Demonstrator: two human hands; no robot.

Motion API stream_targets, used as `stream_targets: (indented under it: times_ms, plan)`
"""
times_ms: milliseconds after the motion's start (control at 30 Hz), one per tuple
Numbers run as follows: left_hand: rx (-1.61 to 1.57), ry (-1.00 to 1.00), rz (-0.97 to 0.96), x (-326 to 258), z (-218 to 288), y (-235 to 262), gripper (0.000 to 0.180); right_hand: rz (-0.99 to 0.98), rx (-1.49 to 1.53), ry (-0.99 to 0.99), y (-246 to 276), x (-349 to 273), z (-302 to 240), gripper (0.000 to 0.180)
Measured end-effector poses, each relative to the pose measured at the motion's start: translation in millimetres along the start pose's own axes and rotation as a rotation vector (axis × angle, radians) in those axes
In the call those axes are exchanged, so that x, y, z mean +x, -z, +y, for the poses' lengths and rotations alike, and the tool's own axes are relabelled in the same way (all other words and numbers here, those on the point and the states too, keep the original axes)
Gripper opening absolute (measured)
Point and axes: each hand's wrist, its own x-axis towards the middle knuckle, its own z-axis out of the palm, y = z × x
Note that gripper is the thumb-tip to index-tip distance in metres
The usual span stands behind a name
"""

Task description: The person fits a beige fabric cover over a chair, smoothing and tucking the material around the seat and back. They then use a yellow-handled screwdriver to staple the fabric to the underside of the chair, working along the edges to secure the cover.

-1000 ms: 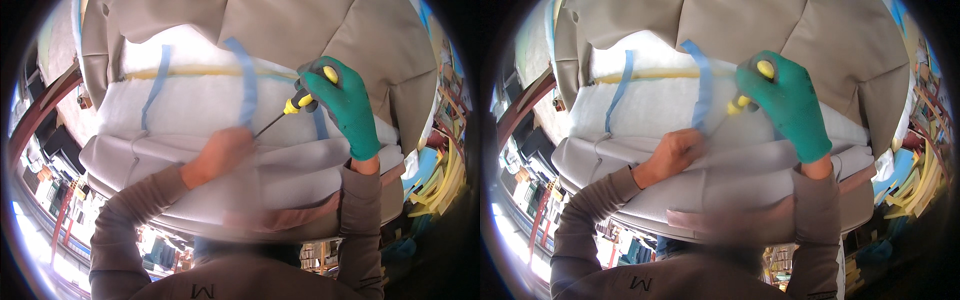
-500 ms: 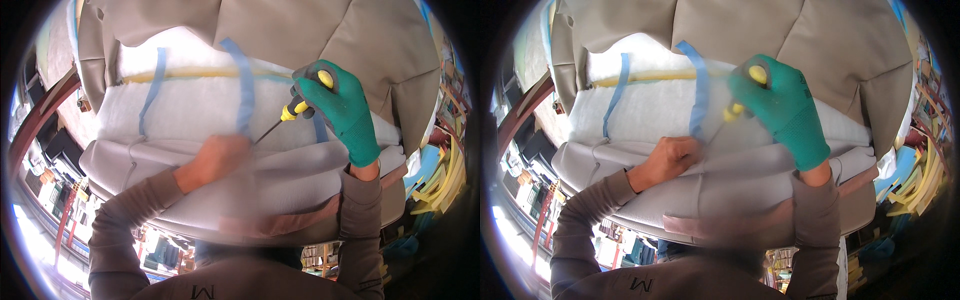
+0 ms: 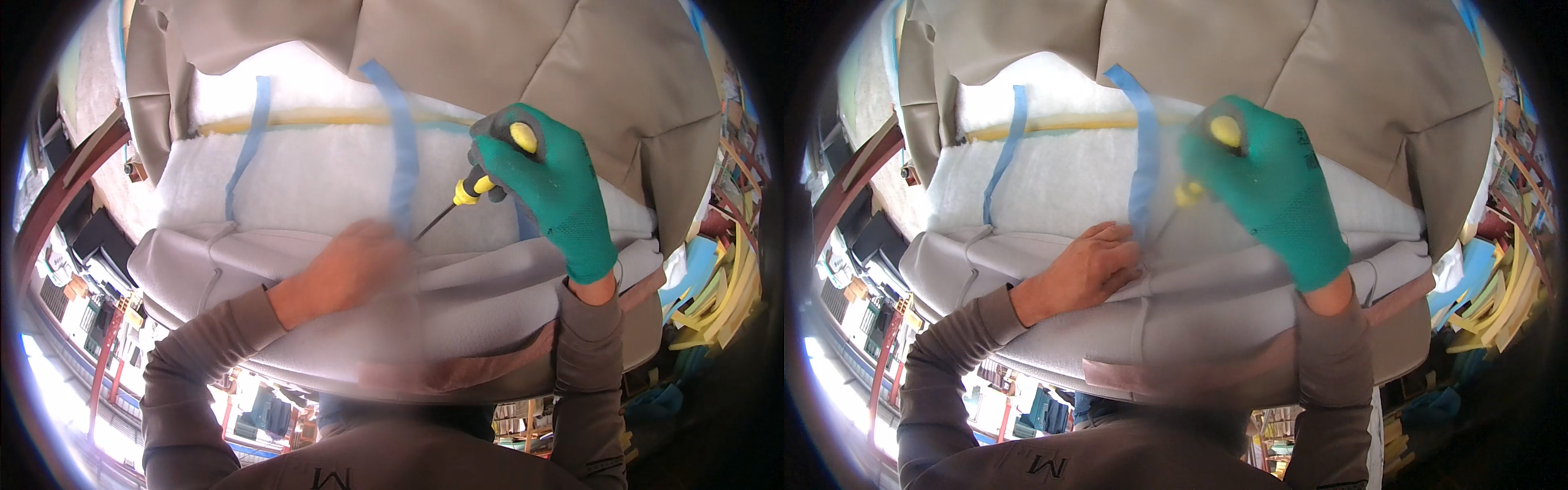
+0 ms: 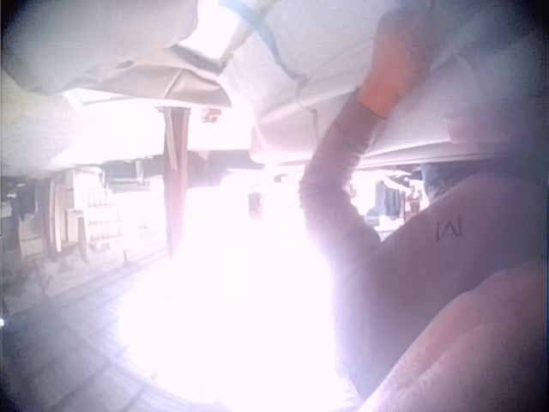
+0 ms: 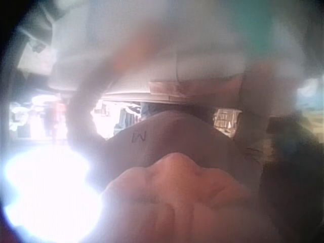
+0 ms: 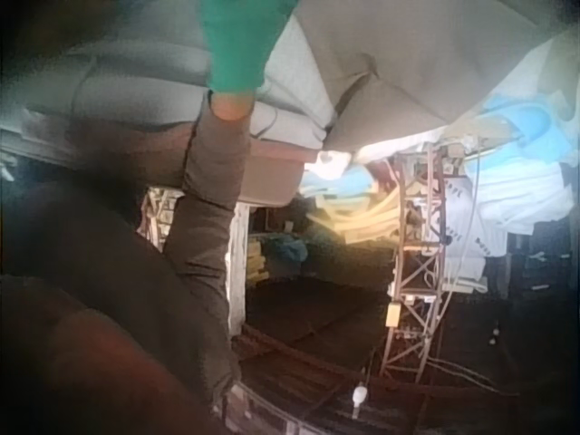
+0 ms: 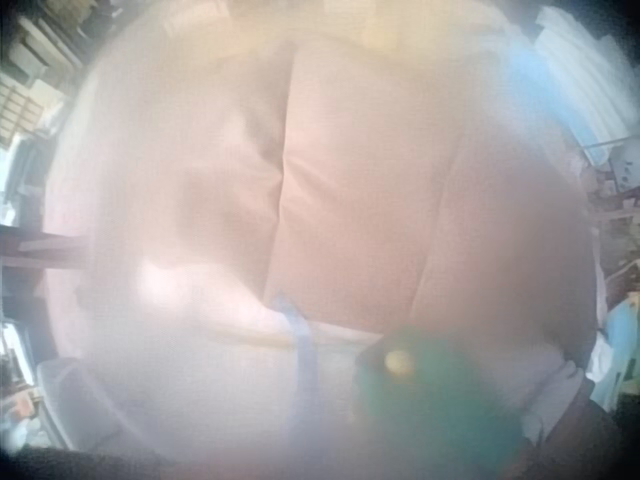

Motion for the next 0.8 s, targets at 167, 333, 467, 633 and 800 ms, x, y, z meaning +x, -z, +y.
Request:
stream_targets:
  times_ms: [167,333,467,633,800]
  plan:
    - [0.011,0.034,0.003,-3.9,4.0,1.1,0.018,0.044,-0.09,-0.042,-8.6,-3.4,1.4,0.011]
    - [0.073,-0.014,0.024,-11.4,4.1,-3.3,0.017,-0.041,-0.13,-0.055,-9.8,-1.4,-12.8,0.01]
    - [0.101,-0.047,0.047,-13.2,2.2,-6.1,0.017,-0.015,-0.23,0.086,-23.5,-0.7,-12.8,0.01]
    - [0.061,0.04,-0.008,-8.4,9.3,4.4,0.014,-0.031,-0.451,0.237,-37.2,-8.7,-17.0,0.012]
    - [0.051,-0.151,0.082,10.9,4.7,11.0,0.014,-0.029,-0.491,0.057,-38.7,-9.5,-17.5,0.019]
